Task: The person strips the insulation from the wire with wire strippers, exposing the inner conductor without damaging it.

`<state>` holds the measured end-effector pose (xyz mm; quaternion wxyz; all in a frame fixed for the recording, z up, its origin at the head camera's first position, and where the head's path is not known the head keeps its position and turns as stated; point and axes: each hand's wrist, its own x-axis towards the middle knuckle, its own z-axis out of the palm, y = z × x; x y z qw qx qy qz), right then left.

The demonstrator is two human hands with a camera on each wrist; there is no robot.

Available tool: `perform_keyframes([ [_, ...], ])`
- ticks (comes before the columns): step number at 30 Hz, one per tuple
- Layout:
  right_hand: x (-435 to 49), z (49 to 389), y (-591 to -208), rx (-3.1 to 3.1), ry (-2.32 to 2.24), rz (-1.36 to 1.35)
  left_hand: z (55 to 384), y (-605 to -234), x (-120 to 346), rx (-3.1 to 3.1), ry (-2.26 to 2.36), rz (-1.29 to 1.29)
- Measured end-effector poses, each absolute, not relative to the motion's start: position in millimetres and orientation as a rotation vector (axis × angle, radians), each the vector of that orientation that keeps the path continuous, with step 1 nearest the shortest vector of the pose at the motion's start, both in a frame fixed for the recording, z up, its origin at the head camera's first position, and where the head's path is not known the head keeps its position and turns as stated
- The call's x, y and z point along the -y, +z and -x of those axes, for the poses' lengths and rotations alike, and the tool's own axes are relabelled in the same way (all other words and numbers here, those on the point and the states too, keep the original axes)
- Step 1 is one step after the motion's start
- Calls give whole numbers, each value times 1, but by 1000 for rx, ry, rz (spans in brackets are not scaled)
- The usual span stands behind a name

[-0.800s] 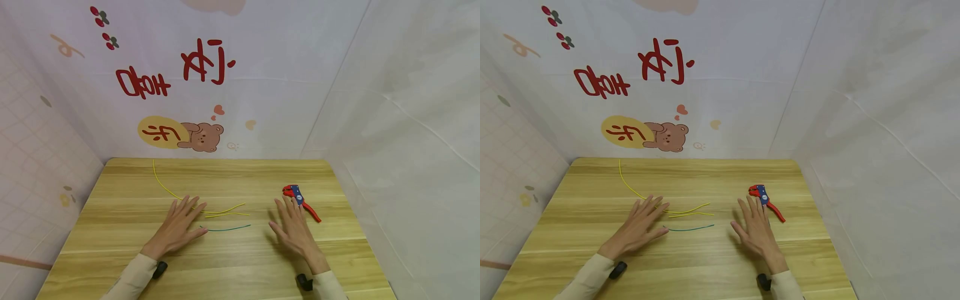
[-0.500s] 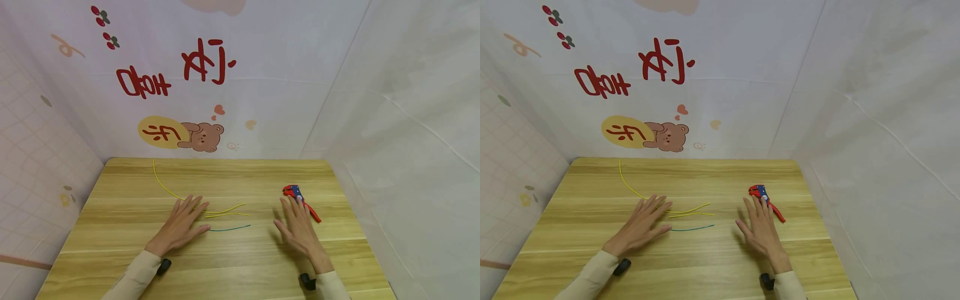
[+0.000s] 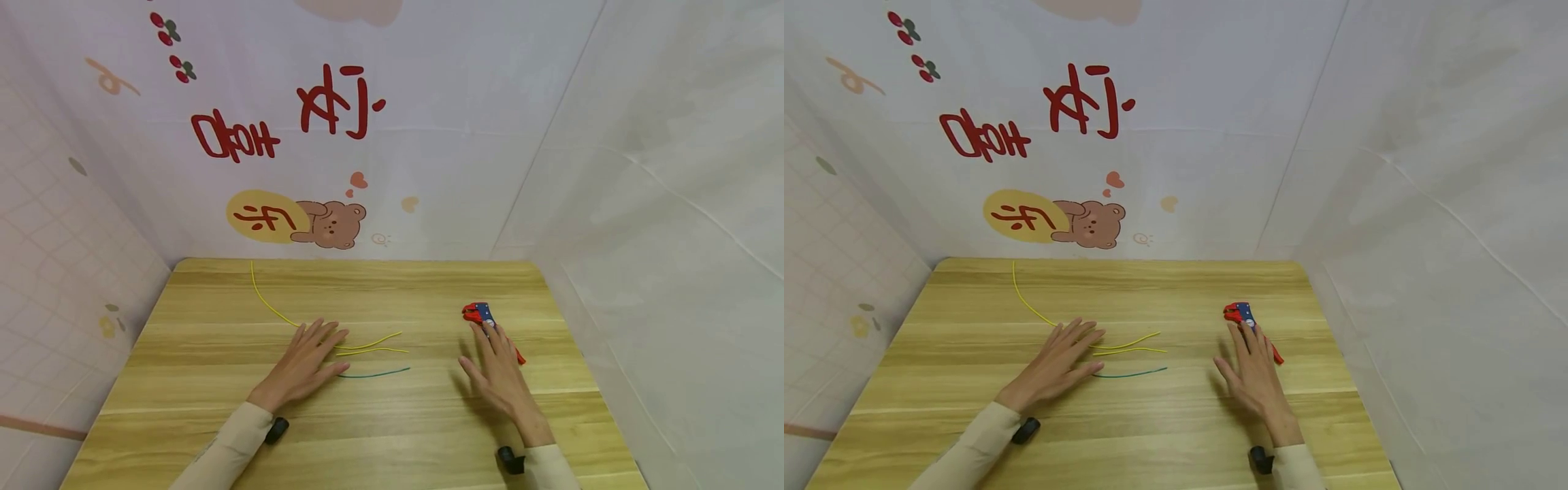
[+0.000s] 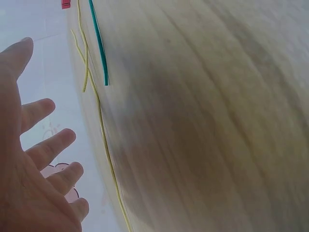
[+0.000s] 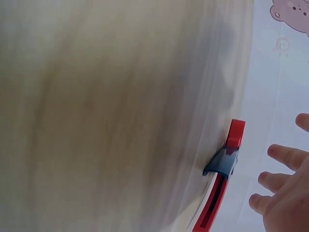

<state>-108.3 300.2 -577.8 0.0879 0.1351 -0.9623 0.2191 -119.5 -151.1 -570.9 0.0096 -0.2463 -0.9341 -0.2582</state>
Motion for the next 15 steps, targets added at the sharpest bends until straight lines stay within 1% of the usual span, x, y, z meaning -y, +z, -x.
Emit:
perform_keyframes([
  [15, -318, 113, -570, 2927, 812, -270, 129, -571, 141, 2865, -859, 820],
])
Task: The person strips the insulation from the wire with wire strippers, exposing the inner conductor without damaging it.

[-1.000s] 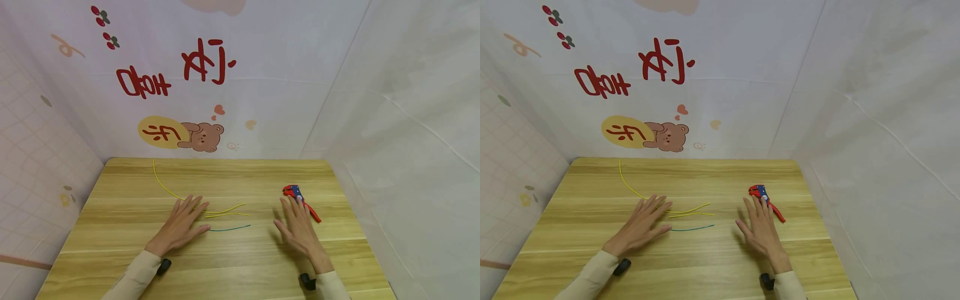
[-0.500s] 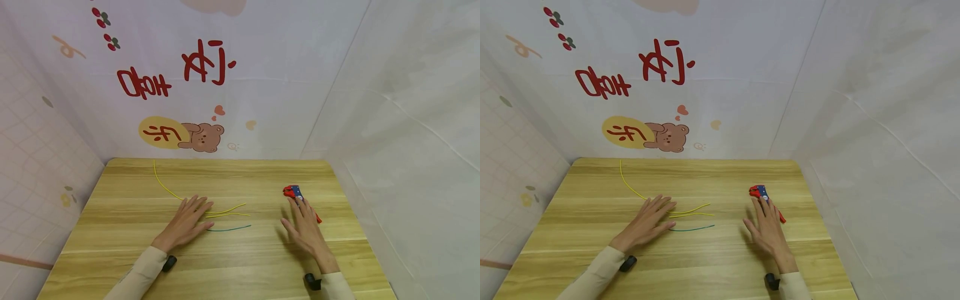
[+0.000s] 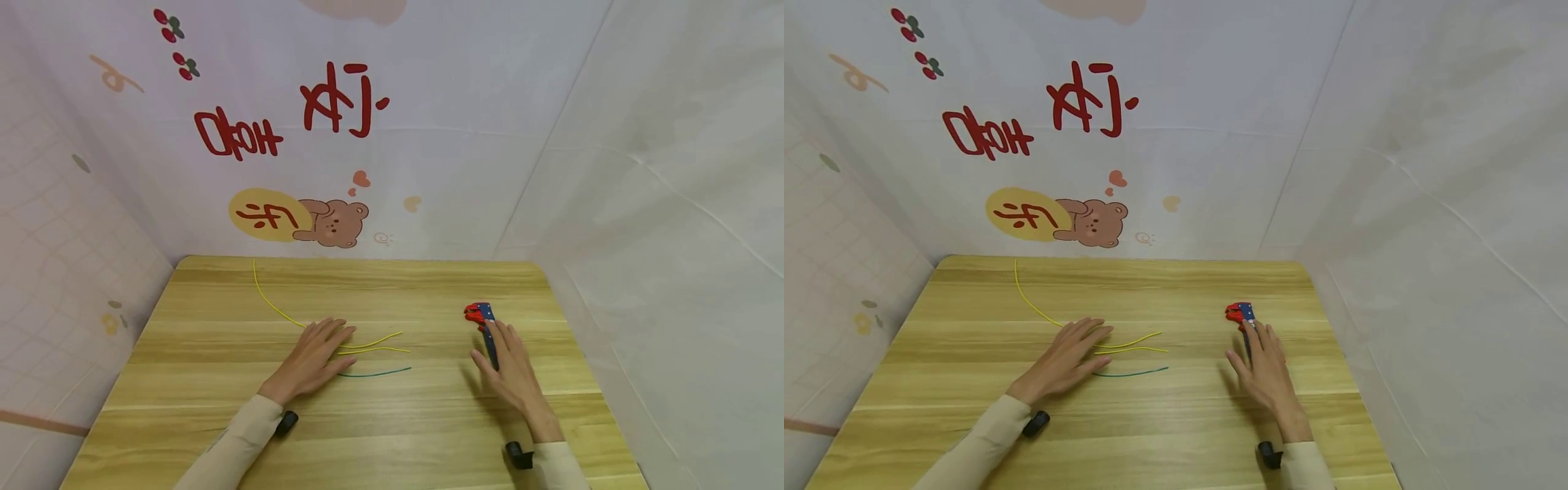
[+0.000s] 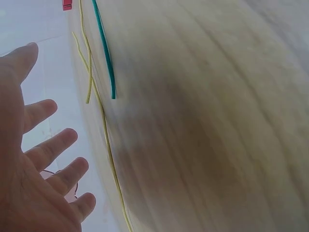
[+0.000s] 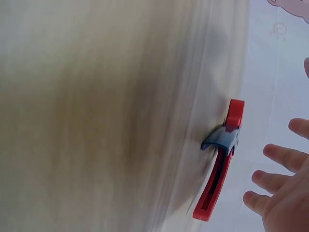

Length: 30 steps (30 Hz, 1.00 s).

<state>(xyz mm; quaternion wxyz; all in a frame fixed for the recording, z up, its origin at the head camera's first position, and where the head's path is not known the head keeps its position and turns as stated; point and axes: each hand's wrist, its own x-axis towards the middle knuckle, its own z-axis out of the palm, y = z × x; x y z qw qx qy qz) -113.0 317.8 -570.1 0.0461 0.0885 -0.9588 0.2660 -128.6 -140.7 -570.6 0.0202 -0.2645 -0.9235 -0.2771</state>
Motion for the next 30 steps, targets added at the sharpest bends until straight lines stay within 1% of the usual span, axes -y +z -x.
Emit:
perform_keyframes([
  [6, -324, 117, -571, 2904, 788, -247, 131, -571, 138, 2831, -870, 851],
  [13, -330, 124, -571, 2841, 792, -295, 134, -571, 136, 2859, -884, 852],
  [20, -334, 128, -570, 2923, 890, -192, 140, -568, 134, 2894, -909, 860],
  [30, -338, 129, -567, 2906, 963, -111, 145, -569, 130, 2919, -932, 856],
])
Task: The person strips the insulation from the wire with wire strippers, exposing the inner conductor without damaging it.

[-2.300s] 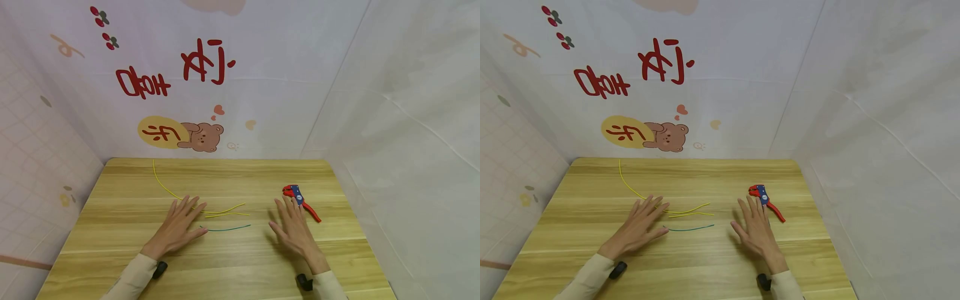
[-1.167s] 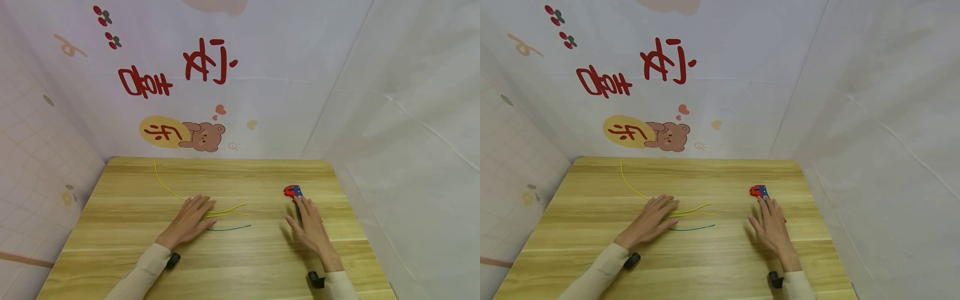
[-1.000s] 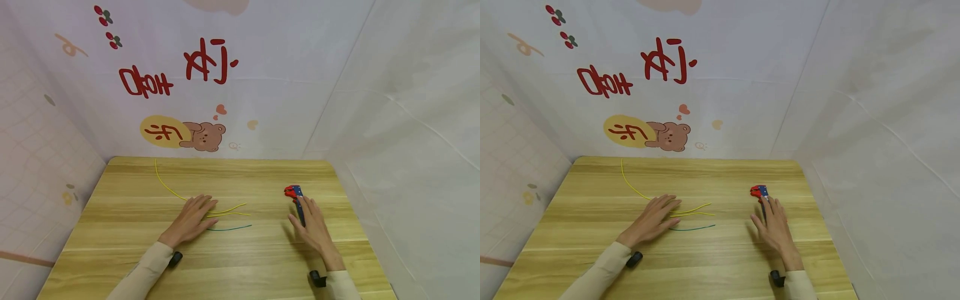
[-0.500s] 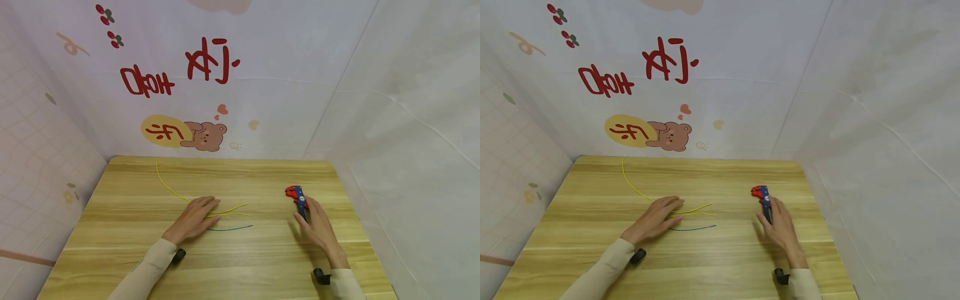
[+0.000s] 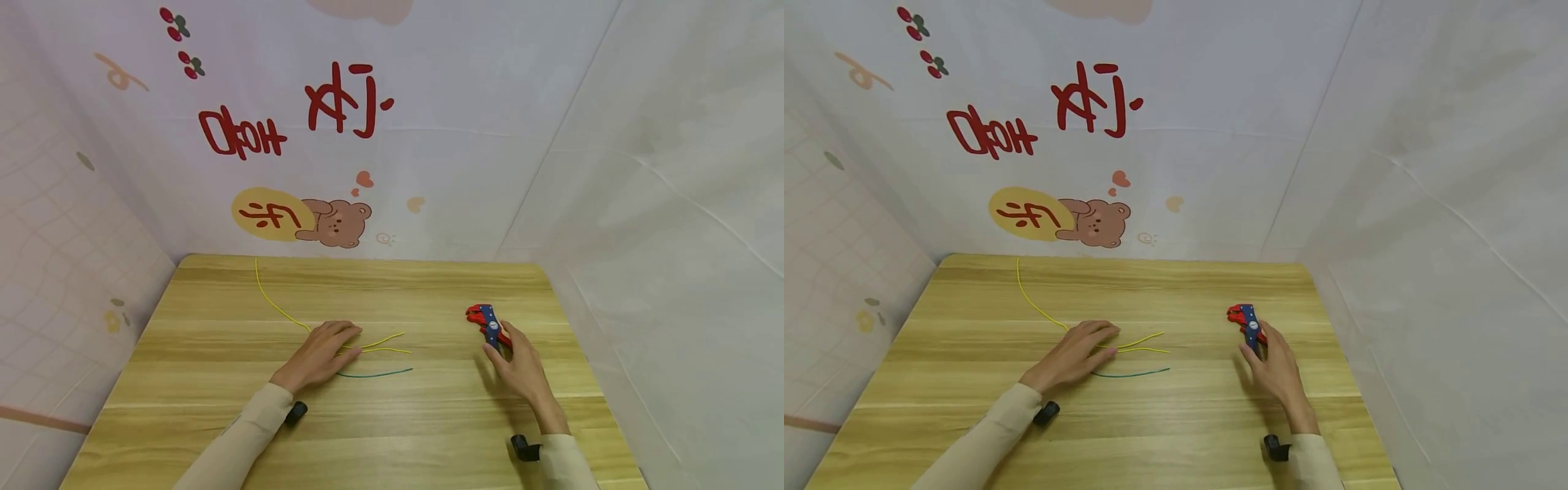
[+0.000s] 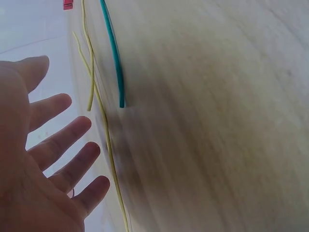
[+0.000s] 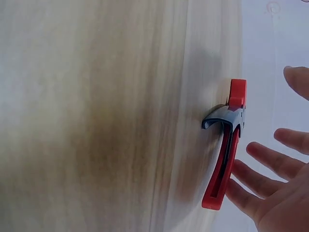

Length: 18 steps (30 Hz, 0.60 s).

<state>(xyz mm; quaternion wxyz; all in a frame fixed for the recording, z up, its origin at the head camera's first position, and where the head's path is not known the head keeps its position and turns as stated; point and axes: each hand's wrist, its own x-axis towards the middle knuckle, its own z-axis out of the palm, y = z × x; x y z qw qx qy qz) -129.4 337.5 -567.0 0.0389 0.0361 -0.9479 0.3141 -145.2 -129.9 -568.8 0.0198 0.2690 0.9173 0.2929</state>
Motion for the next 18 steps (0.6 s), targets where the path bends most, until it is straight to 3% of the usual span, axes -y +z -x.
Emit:
perform_keyframes([
  [18, -344, 136, -573, 2937, 993, -5, 156, -578, 114, -2845, 921, -815],
])
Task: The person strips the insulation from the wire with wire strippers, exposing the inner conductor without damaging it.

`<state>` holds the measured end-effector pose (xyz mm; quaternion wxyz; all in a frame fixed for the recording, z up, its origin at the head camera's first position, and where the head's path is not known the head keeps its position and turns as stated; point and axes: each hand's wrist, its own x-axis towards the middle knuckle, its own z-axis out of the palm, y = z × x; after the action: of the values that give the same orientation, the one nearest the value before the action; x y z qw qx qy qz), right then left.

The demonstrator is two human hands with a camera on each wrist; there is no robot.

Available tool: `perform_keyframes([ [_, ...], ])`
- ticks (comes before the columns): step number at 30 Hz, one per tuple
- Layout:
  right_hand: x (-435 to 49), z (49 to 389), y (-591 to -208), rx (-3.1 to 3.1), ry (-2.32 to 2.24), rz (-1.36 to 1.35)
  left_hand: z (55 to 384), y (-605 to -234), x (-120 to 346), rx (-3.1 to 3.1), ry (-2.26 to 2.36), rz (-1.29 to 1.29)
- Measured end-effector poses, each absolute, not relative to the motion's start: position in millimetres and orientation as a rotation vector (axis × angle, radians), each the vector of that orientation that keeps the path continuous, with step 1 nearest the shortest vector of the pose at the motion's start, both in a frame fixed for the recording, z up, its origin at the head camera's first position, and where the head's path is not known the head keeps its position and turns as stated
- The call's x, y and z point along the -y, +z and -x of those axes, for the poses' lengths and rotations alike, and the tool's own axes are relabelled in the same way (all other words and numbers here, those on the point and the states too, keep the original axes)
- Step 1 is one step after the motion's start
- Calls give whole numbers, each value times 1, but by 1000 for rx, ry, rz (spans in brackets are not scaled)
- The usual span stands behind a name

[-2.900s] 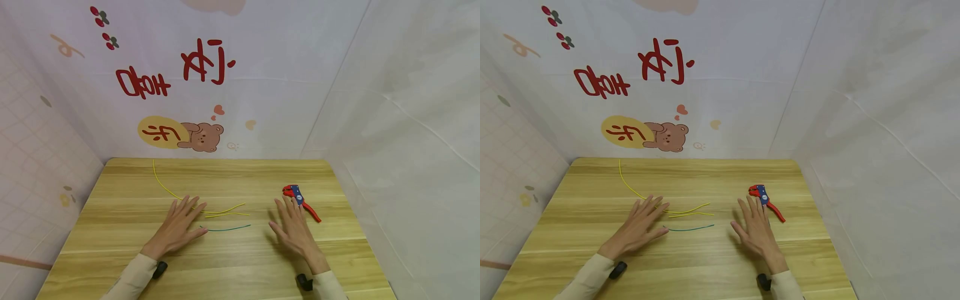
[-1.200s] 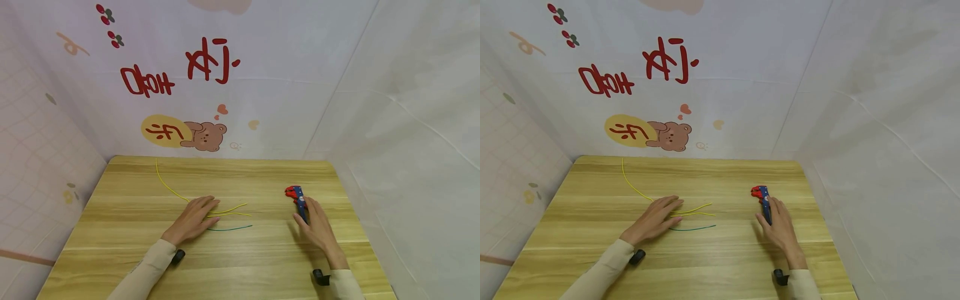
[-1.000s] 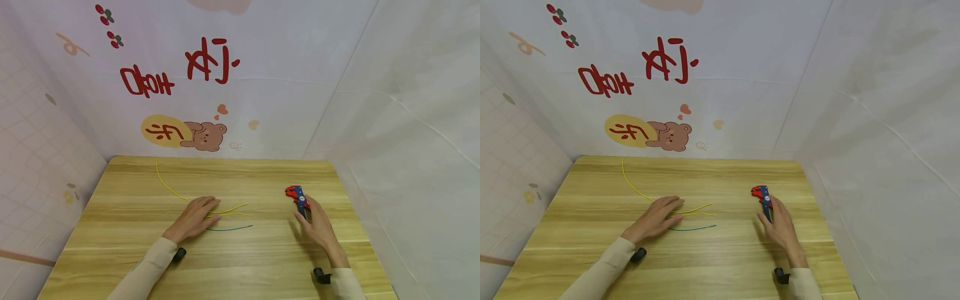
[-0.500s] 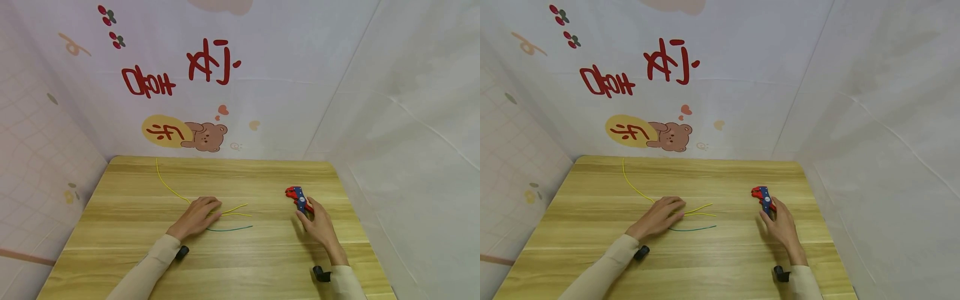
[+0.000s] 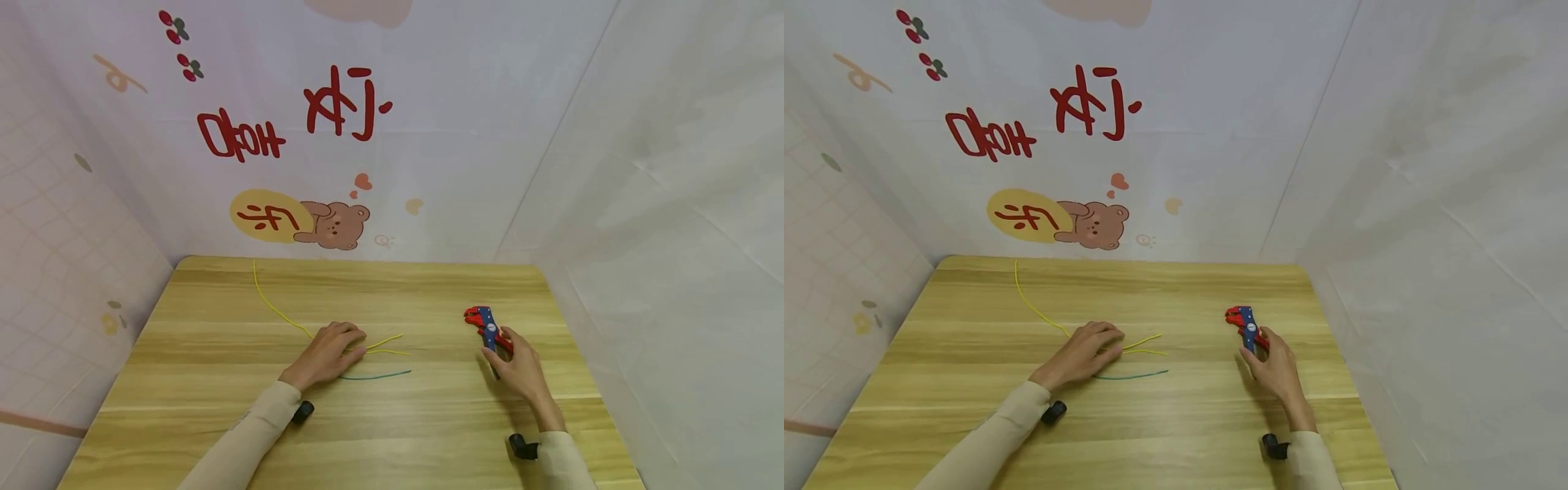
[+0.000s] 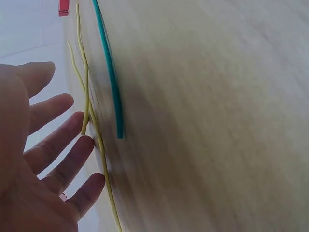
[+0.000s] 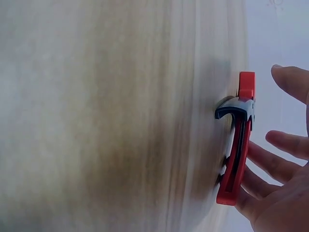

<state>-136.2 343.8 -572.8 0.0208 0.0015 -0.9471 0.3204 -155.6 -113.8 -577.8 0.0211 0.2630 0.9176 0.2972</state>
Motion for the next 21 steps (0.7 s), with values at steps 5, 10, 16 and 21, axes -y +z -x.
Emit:
perform_keyframes([
  [5, -343, 138, -575, 2959, 1010, 30, 156, -579, 113, -2866, 914, -792],
  [10, -343, 140, -576, 2986, 1018, 35, 158, -581, 110, -2877, 926, -773],
  [16, -341, 144, -577, 2984, 1005, 19, 160, -584, 110, -2915, 932, -771],
  [21, -339, 145, -577, 2974, 991, 28, 161, -587, 110, -2945, 942, -792],
])
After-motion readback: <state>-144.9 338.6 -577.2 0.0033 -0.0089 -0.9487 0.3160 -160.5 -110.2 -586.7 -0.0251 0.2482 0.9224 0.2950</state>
